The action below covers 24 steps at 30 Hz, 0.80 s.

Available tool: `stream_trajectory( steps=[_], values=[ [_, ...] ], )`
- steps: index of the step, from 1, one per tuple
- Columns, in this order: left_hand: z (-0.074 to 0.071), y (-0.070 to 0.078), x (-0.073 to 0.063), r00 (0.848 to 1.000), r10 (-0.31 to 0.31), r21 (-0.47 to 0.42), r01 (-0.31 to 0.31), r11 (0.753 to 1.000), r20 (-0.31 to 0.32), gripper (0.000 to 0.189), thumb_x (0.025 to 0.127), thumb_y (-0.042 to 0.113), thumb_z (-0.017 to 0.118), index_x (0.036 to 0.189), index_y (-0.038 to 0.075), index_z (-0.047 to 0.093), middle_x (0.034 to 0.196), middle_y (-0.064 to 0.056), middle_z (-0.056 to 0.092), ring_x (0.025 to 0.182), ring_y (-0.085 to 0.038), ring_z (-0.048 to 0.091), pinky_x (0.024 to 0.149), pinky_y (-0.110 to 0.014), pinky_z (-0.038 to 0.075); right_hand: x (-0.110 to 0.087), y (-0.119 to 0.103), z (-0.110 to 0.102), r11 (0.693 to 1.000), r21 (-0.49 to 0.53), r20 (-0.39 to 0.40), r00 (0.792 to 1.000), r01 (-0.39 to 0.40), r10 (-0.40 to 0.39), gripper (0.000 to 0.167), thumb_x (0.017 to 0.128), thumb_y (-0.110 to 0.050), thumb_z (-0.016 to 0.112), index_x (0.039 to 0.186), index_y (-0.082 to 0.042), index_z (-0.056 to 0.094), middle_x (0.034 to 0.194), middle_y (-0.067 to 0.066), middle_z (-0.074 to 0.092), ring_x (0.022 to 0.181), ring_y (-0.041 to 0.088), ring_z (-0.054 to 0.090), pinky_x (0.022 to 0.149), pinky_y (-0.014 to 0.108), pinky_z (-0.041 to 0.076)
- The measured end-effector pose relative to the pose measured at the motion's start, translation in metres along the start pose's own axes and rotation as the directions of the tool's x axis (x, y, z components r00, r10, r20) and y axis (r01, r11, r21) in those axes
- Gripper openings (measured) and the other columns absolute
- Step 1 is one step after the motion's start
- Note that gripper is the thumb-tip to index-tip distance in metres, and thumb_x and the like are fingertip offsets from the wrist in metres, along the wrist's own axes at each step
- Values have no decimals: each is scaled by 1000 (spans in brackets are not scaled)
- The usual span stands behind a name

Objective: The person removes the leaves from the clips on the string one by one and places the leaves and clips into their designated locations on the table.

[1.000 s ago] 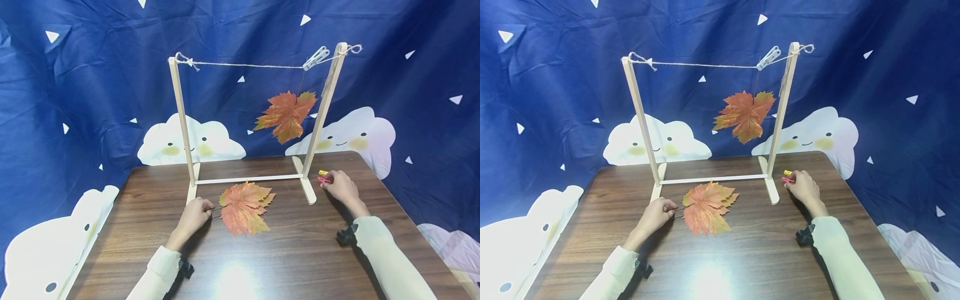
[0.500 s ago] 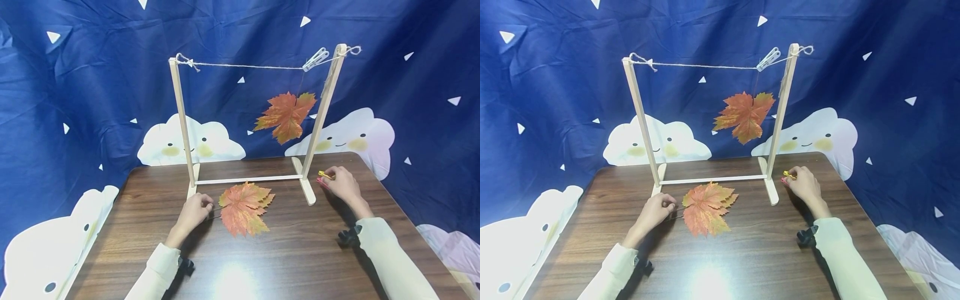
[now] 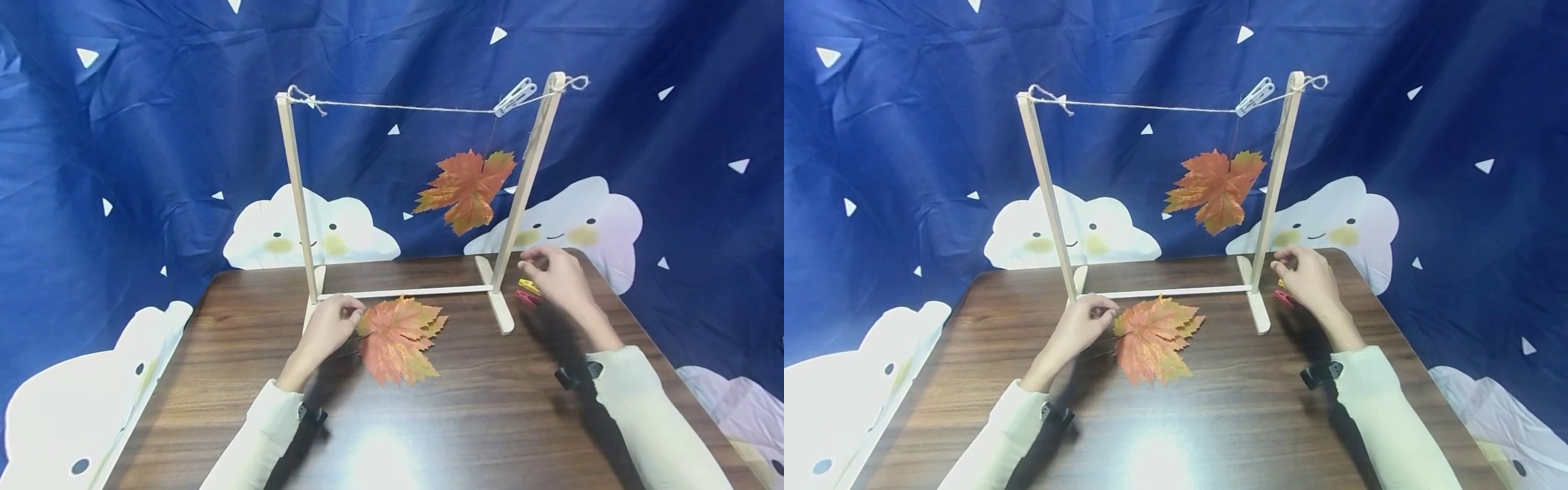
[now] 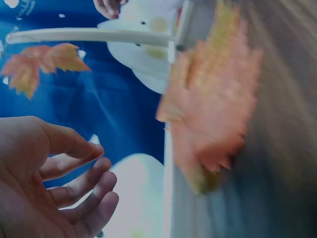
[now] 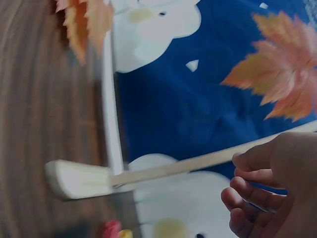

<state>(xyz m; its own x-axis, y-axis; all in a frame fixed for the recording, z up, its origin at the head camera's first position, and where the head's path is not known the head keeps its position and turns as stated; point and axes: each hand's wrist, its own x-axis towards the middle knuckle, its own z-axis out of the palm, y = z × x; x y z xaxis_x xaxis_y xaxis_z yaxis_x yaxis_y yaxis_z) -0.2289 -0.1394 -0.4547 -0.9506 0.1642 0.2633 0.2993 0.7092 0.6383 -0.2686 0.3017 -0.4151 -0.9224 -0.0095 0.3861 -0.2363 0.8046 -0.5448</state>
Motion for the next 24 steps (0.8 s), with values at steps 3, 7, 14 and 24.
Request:
stream_trajectory(
  steps=[3, 7, 14, 24],
  values=[
    [-5, 14, 6, 999, 40, -20, -41, 999, -22, 10, 95, 8, 72, 99, 8, 81, 94, -6, 75, 84, -21, 69, 79, -38, 58, 4, -14, -9, 999, 14, -21, 999, 32, -32, 21, 99, -20, 75, 114, -5, 75, 106, 18, 79, 83, 23, 68, 74, 34, 47],
    [-12, 31, 15, 997, 76, -54, -77, 996, -27, 11, 96, 7, 70, 101, 8, 81, 94, -5, 75, 84, -20, 69, 79, -38, 58, 9, -30, -23, 995, 57, -48, 996, 84, -81, 19, 98, -15, 75, 112, -2, 75, 101, 19, 77, 77, 4, 61, 70, 16, 43],
    [-23, 62, 34, 994, 109, -132, -112, 985, -29, 14, 99, 10, 68, 106, 9, 80, 102, -6, 81, 86, -21, 74, 83, -39, 61, 19, -57, -44, 983, 106, -92, 986, 150, -141, 16, 98, -10, 74, 110, 0, 76, 97, 20, 76, 71, -11, 53, 65, 6, 41],
    [-35, 106, 61, 983, 165, -221, -179, 959, -82, 6, 98, 13, 72, 101, 8, 73, 89, -8, 77, 81, -21, 71, 78, -30, 57, 33, -88, -65, 986, 86, -137, 982, 141, -128, 14, 98, -15, 76, 108, -6, 78, 96, 17, 77, 67, -14, 53, 56, 12, 40]
  ],
)
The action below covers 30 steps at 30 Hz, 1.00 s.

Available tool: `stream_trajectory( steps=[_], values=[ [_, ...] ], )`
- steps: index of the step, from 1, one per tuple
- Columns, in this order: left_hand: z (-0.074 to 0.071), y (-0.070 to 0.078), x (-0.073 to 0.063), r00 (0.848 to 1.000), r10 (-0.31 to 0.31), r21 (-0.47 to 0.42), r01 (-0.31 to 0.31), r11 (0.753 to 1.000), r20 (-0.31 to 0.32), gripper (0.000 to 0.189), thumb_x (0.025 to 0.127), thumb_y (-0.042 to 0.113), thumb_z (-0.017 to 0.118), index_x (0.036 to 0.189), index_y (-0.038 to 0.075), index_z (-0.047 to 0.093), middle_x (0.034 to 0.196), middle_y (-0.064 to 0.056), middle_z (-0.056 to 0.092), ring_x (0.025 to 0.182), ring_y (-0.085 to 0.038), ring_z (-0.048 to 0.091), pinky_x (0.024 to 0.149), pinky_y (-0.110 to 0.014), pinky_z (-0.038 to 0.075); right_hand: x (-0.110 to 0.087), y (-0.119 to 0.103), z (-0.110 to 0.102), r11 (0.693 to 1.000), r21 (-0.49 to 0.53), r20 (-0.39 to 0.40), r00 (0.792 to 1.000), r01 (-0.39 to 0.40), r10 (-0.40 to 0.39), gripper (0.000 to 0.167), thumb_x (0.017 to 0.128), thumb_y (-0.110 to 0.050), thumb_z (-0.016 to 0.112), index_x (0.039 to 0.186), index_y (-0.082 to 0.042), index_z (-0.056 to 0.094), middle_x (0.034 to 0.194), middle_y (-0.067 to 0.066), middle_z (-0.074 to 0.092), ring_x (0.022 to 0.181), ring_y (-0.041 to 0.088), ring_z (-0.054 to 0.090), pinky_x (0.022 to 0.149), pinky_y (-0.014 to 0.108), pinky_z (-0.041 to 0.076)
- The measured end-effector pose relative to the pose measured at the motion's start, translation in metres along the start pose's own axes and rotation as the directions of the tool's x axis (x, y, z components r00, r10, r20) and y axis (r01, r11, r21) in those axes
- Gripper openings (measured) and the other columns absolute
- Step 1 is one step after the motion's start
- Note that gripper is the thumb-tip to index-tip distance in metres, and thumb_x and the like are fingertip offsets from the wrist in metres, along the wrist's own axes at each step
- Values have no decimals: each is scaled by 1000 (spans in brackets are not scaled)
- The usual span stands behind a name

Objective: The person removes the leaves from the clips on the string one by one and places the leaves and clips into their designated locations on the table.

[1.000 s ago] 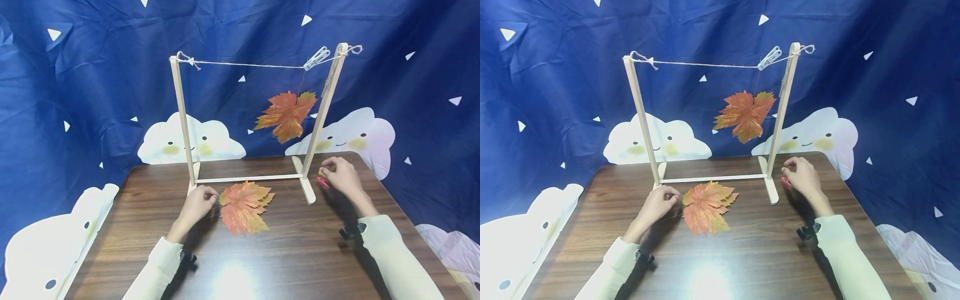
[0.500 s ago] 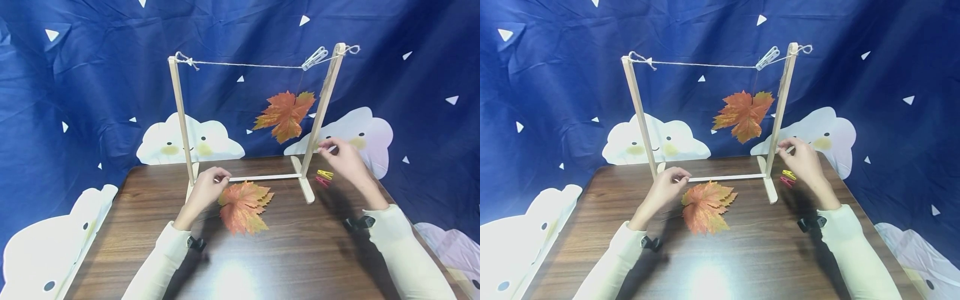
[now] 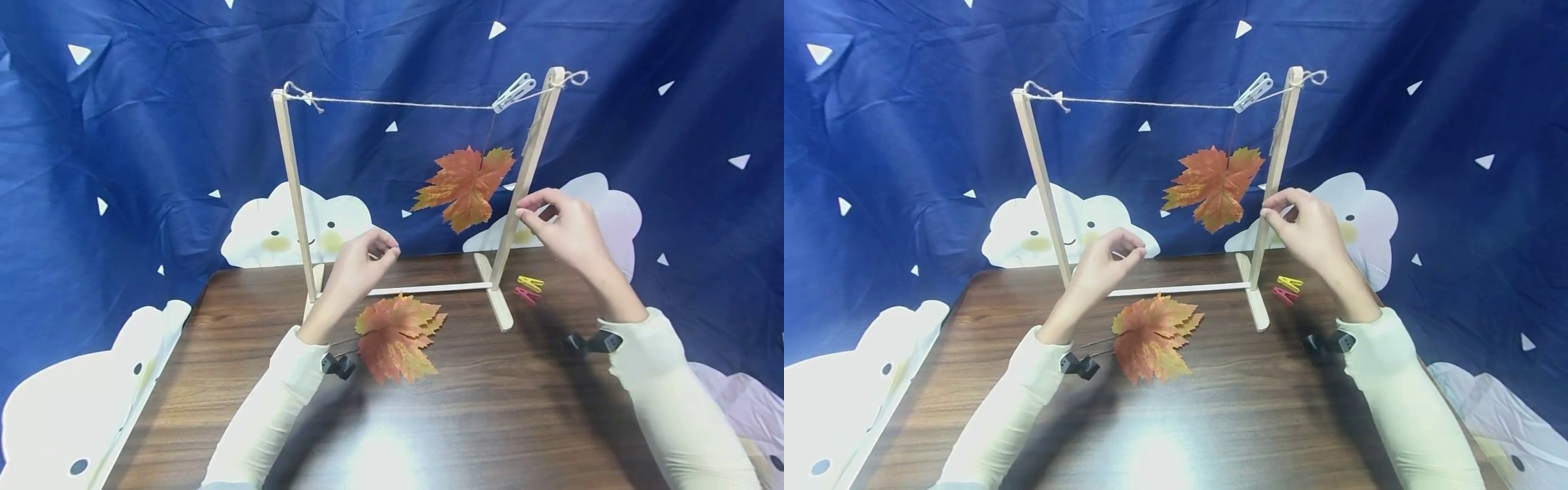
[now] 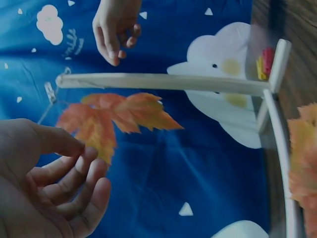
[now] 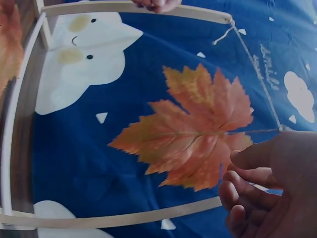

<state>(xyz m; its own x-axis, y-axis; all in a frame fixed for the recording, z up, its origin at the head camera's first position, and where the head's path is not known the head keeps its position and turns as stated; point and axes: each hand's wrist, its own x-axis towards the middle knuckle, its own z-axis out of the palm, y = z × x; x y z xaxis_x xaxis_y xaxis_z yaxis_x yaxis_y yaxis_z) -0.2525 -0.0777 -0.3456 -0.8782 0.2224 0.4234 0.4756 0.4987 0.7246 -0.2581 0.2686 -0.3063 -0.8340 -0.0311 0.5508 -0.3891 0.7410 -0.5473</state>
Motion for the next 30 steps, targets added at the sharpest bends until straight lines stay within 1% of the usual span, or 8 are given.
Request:
stream_trajectory(
  steps=[2, 4, 8, 11, 17, 19, 25, 30],
  values=[
    [0, 9, 6, 1000, 6, 0, -6, 1000, -14, 8, 99, 16, 74, 98, 8, 71, 85, -7, 76, 79, -21, 71, 76, -30, 57, 3, -5, -3, 1000, 9, -1, 1000, -5, 5, 15, 98, -17, 77, 109, -7, 79, 96, 17, 77, 67, -11, 53, 56, 12, 40],
    [0, 17, 11, 1000, 15, -13, -16, 1000, -25, 11, 100, 19, 74, 96, 9, 69, 82, -6, 75, 77, -20, 70, 74, -30, 56, 6, -11, -5, 1000, 10, -1, 1000, -7, 7, 15, 98, -19, 76, 108, -8, 79, 93, 14, 76, 67, -9, 54, 55, 13, 40],
    [2, 31, 22, 998, 56, -62, -57, 996, -32, 12, 103, 21, 71, 97, 10, 69, 79, -5, 73, 73, -18, 69, 70, -28, 54, 13, -22, -11, 1000, 20, 2, 1000, -4, 4, 16, 99, -21, 75, 108, -9, 79, 82, -6, 70, 65, -2, 55, 54, 15, 41],
    [4, 41, 29, 996, 81, -76, -82, 994, -27, 12, 105, 22, 69, 99, 11, 69, 79, -3, 73, 70, -16, 68, 69, -28, 53, 18, -30, -15, 999, 33, 5, 1000, -1, 1, 17, 100, -24, 75, 108, -9, 80, 76, -18, 64, 62, 1, 56, 53, 16, 44],
    [9, 59, 43, 993, 112, -74, -114, 991, -26, 10, 105, 22, 68, 102, 12, 70, 79, -1, 72, 69, -12, 66, 69, -26, 53, 29, -42, -23, 1000, 14, -18, 1000, 19, -19, 18, 100, -27, 75, 107, -12, 81, 71, -20, 62, 58, 1, 54, 53, 17, 41],
    [11, 65, 49, 992, 121, -72, -123, 990, -30, 10, 105, 21, 68, 103, 12, 70, 80, 0, 72, 69, -11, 66, 69, -26, 53, 32, -46, -25, 1000, -3, -28, 999, 20, -20, 18, 100, -29, 75, 107, -14, 82, 72, -23, 62, 60, 2, 53, 54, 18, 39],
    [15, 81, 64, 988, 150, -33, -151, 988, -45, 10, 104, 20, 68, 104, 11, 71, 81, 0, 72, 72, -11, 66, 68, -24, 51, 45, -56, -32, 1000, -25, -36, 999, 16, -17, 21, 100, -31, 74, 109, -13, 82, 73, -23, 61, 62, 5, 51, 54, 21, 36],
    [21, 90, 76, 986, 157, -51, -160, 986, -48, 10, 104, 19, 68, 103, 10, 71, 84, -2, 73, 75, -12, 67, 70, -23, 51, 56, -64, -38, 999, -23, -39, 999, 24, -25, 22, 100, -30, 74, 109, -13, 82, 74, -28, 60, 63, 4, 52, 54, 21, 36]
  ],
)
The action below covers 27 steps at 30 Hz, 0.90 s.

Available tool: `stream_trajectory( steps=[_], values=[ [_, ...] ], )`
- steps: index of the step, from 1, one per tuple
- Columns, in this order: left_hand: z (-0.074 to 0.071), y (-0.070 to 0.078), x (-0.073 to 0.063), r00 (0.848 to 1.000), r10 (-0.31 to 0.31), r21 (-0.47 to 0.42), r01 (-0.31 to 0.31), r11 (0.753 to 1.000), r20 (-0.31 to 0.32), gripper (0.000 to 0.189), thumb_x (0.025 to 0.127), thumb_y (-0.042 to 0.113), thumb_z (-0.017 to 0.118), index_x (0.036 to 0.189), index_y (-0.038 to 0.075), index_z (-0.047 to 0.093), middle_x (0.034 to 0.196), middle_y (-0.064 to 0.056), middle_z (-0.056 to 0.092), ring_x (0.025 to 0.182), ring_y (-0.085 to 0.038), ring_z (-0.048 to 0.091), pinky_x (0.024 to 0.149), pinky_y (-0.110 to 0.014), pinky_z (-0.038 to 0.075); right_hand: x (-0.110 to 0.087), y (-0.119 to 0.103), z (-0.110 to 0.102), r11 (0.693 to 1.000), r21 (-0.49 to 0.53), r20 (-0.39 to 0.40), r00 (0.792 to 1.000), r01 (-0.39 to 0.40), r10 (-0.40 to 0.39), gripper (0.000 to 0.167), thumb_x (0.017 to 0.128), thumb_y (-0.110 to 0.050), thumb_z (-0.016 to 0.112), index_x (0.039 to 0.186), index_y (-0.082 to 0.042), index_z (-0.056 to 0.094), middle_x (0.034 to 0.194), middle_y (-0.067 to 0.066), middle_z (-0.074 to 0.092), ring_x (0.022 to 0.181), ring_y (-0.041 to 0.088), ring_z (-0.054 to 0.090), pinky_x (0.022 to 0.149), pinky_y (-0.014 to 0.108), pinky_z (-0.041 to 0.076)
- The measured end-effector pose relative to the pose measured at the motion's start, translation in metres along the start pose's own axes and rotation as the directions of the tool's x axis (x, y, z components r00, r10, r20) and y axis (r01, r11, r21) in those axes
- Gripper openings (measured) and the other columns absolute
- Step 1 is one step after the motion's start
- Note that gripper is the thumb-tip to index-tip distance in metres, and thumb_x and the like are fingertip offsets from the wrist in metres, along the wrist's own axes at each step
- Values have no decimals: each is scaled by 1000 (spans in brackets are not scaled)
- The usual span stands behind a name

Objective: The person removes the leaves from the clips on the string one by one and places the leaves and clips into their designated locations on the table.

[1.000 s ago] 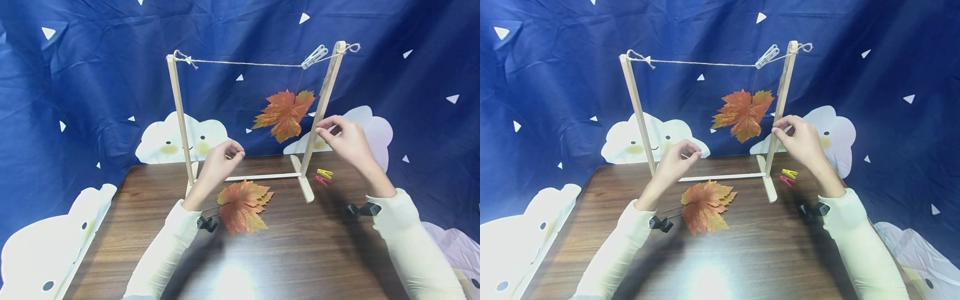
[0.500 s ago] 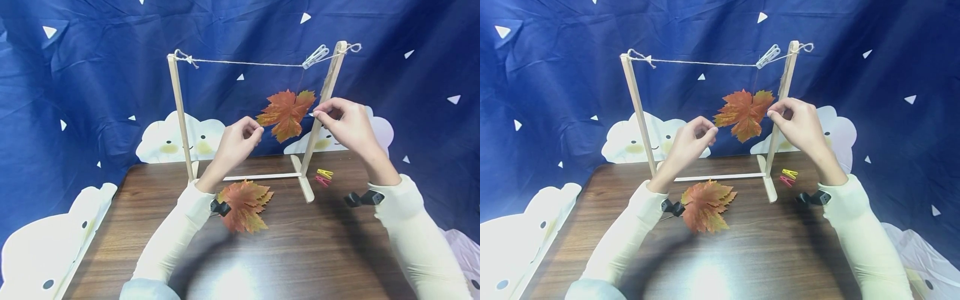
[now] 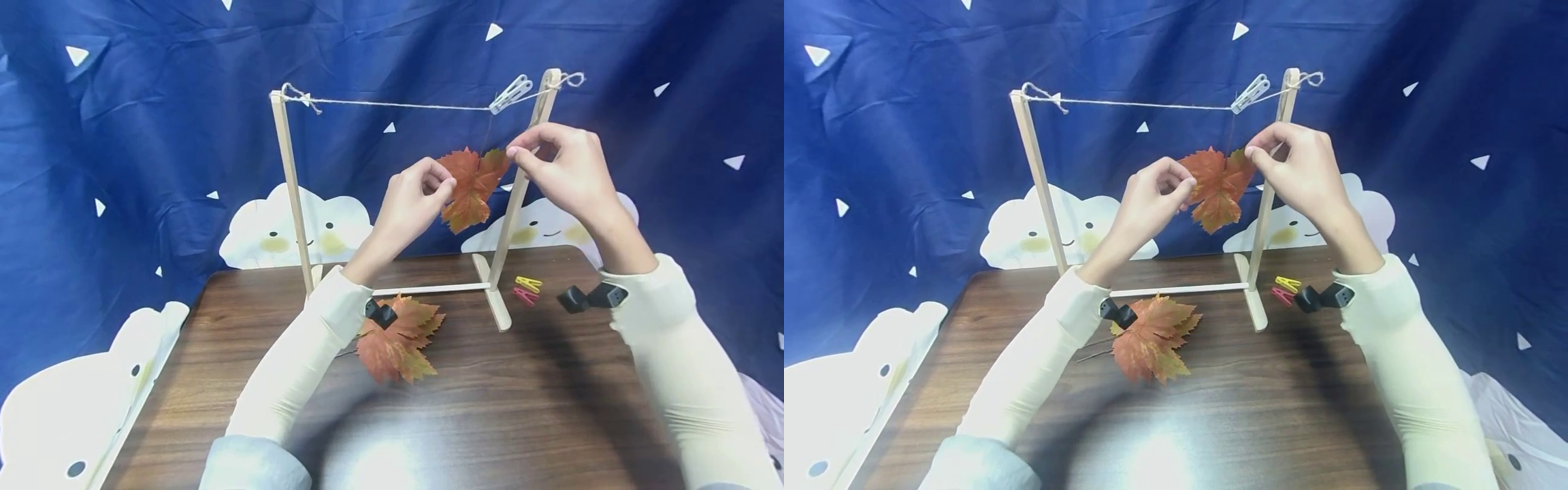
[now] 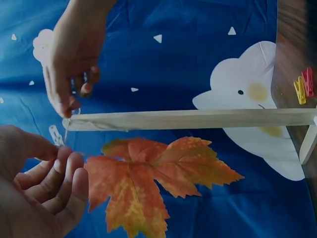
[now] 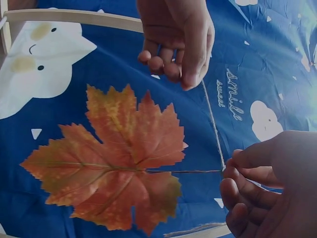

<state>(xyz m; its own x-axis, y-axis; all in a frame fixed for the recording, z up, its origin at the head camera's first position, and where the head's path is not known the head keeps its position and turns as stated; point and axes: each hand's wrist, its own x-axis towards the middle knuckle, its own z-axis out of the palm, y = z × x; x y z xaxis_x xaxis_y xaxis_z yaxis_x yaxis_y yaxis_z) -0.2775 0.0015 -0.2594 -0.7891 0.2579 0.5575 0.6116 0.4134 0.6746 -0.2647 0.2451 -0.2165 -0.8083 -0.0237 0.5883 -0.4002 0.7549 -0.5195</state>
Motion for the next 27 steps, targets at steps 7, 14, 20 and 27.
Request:
stream_trajectory(
  steps=[7, 14, 20, 27],
  values=[
    [6, 6, 15, 999, -37, -29, 36, 999, -3, 9, 104, 16, 67, 104, 8, 71, 85, -5, 74, 75, -14, 67, 69, -22, 51, 18, -7, -5, 1000, 19, -17, 1000, 9, -9, 24, 100, -29, 73, 111, -10, 81, 69, -33, 58, 61, -1, 54, 56, 19, 37],
    [10, 17, 33, 997, -74, -81, 74, 994, 6, 8, 105, 15, 66, 105, 8, 70, 89, -6, 76, 74, -14, 71, 67, -22, 57, 35, -13, -10, 997, 74, -98, 995, 7, 0, 27, 100, -26, 72, 117, -5, 79, 76, -30, 58, 63, -6, 56, 59, 15, 41],
    [13, 26, 49, 993, -120, -91, 119, 989, -1, 5, 104, 14, 66, 104, 9, 69, 87, -6, 76, 73, -13, 72, 68, -22, 58, 51, -18, -8, 991, 135, -156, 988, 10, 11, 28, 101, -23, 72, 119, -3, 77, 91, -27, 59, 64, -10, 59, 62, 9, 47],
    [19, 31, 63, 984, -181, -95, 180, 979, 0, 7, 105, 15, 65, 106, 9, 68, 93, -6, 77, 80, -14, 76, 74, -19, 57, 64, -20, -10, 988, 157, -146, 989, -5, 28, 31, 102, -21, 69, 126, -2, 72, 104, -22, 48, 67, -11, 62, 68, 5, 49]
  ],
)
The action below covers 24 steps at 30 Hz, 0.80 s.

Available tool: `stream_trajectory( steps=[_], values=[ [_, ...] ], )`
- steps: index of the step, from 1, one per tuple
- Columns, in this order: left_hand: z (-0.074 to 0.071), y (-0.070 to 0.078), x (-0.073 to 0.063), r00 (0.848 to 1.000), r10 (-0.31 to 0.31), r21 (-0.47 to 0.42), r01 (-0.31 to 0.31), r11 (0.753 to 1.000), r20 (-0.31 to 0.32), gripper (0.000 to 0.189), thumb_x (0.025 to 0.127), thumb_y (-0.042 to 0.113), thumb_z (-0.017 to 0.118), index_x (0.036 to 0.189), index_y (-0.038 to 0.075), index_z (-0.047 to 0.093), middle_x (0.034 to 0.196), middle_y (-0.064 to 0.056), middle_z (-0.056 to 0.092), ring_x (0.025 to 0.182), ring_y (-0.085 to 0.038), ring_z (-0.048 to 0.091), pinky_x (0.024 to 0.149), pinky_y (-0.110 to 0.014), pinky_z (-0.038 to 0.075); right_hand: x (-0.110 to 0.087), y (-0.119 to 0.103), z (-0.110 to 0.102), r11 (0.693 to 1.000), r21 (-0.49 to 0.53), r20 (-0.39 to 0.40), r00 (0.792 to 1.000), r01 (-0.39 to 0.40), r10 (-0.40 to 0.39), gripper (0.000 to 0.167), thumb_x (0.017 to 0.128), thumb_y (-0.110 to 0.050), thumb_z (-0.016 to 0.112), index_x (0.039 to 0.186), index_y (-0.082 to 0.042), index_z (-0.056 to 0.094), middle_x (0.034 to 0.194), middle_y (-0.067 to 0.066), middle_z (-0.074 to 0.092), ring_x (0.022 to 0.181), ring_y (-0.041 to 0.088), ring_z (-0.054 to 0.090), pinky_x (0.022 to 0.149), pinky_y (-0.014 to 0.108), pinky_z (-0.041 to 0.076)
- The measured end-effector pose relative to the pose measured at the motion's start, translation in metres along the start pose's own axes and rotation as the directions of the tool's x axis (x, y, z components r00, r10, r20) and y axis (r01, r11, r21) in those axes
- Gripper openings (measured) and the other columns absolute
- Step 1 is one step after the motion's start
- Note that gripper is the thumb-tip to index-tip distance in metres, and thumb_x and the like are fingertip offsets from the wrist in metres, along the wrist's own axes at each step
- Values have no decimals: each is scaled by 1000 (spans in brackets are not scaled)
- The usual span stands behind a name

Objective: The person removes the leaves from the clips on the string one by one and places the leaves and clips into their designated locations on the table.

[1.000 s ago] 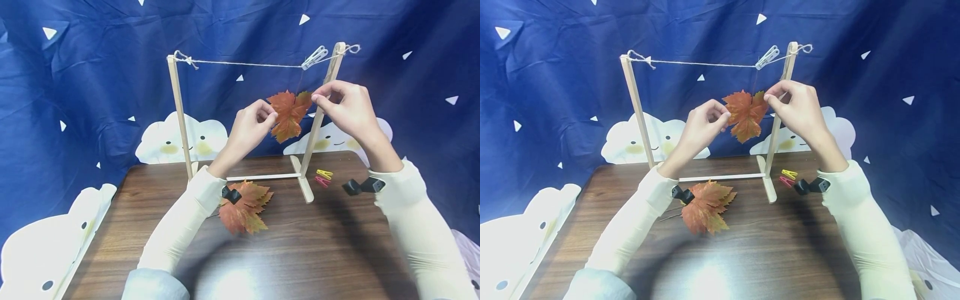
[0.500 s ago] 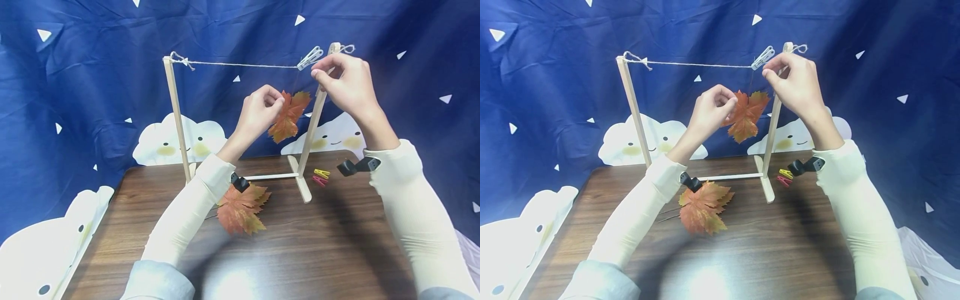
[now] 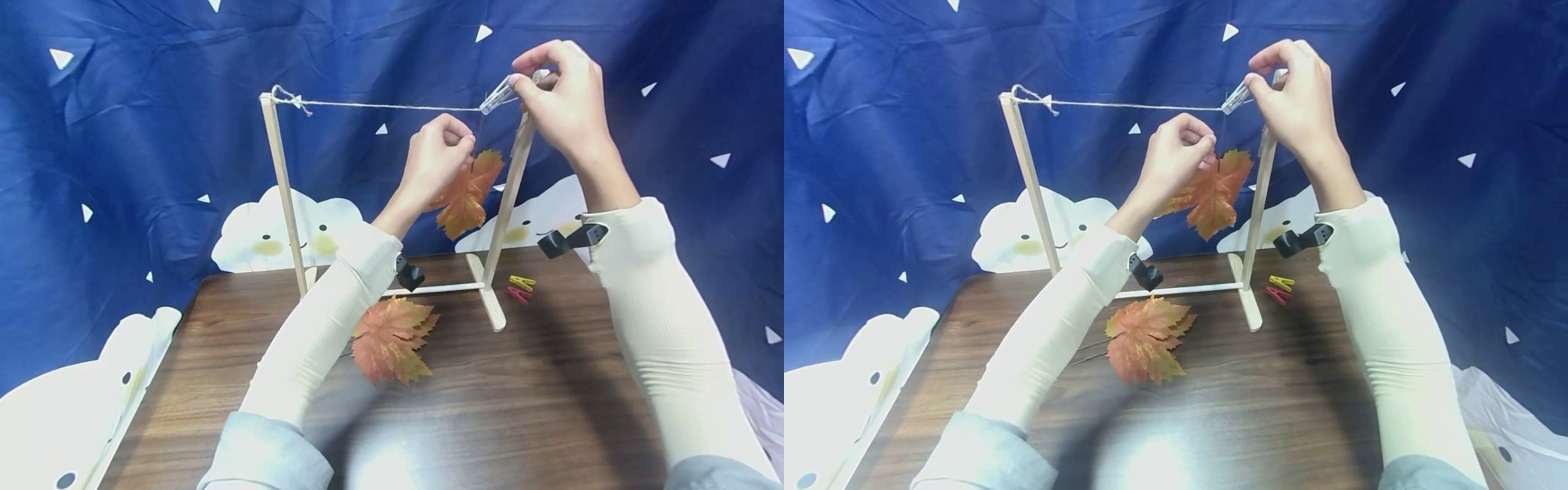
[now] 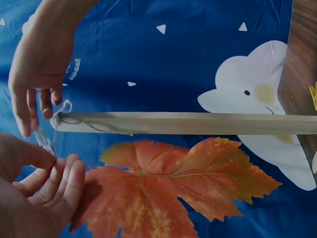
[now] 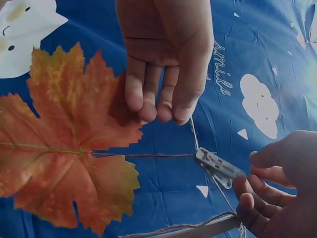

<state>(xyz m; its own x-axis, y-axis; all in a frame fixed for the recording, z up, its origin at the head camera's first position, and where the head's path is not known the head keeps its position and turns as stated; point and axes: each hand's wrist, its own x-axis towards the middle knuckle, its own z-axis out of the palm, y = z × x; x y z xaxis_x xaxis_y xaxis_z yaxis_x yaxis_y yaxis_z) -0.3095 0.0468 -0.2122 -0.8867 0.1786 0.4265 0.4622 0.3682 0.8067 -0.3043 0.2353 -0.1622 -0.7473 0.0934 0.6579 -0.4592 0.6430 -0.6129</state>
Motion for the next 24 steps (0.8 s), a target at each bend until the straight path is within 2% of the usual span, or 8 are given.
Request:
stream_trajectory(
  steps=[4, 8, 11, 15, 18, 21, 24],
  values=[
    [3, 3, 6, 1000, -23, 59, 24, 998, -4, 10, 106, 17, 64, 111, 10, 69, 101, -4, 78, 88, -12, 72, 76, -18, 55, 4, -2, -3, 999, -6, 39, 998, -45, 45, 35, 102, -25, 69, 132, -7, 71, 114, -19, 51, 70, -12, 63, 67, 5, 50],
    [6, 7, 13, 999, -48, 103, 48, 994, -9, 17, 107, 18, 63, 119, 11, 71, 113, -3, 78, 100, -12, 70, 84, -18, 54, 8, -4, -6, 994, -49, 117, 988, -99, 104, 43, 104, -31, 67, 143, -13, 65, 127, -1, 63, 73, -13, 62, 65, 4, 50],
    [8, 10, 17, 997, -75, 114, 75, 991, -1, 23, 107, 19, 63, 128, 11, 71, 122, -2, 78, 109, -11, 71, 91, -17, 55, 10, -5, -6, 989, -103, 169, 978, -108, 125, 49, 105, -34, 66, 149, -14, 60, 126, 7, 68, 72, -14, 62, 64, 4, 50],
    [12, 10, 22, 996, -88, 118, 86, 989, 15, 31, 108, 18, 63, 137, 11, 69, 131, -2, 76, 116, -12, 71, 93, -16, 56, 9, -4, -5, 985, -142, 204, 970, -101, 129, 51, 105, -36, 64, 151, -13, 59, 133, 12, 69, 76, -14, 62, 68, 4, 51],
    [16, 10, 24, 996, -81, 113, 77, 991, 30, 34, 108, 19, 63, 141, 12, 68, 134, -1, 75, 118, -11, 72, 93, -17, 56, 8, -3, -5, 987, -127, 201, 971, -102, 127, 49, 105, -34, 64, 149, -12, 61, 133, 9, 68, 79, -12, 63, 76, 7, 56],
    [19, 11, 26, 996, -83, 110, 78, 991, 36, 35, 108, 20, 64, 142, 15, 68, 134, 1, 75, 119, -9, 71, 96, -17, 55, 7, -1, -5, 992, -77, 185, 976, -101, 114, 45, 104, -31, 67, 144, -10, 64, 116, -5, 67, 77, -10, 66, 85, 14, 59],
    [22, 11, 25, 997, -72, 128, 68, 989, 20, 33, 108, 22, 65, 139, 17, 70, 130, 3, 77, 112, -8, 71, 91, -18, 54, 6, 2, -4, 994, -24, 180, 978, -102, 105, 43, 102, -29, 70, 141, -9, 67, 105, -17, 64, 77, -9, 68, 91, 18, 60]
  ],
)
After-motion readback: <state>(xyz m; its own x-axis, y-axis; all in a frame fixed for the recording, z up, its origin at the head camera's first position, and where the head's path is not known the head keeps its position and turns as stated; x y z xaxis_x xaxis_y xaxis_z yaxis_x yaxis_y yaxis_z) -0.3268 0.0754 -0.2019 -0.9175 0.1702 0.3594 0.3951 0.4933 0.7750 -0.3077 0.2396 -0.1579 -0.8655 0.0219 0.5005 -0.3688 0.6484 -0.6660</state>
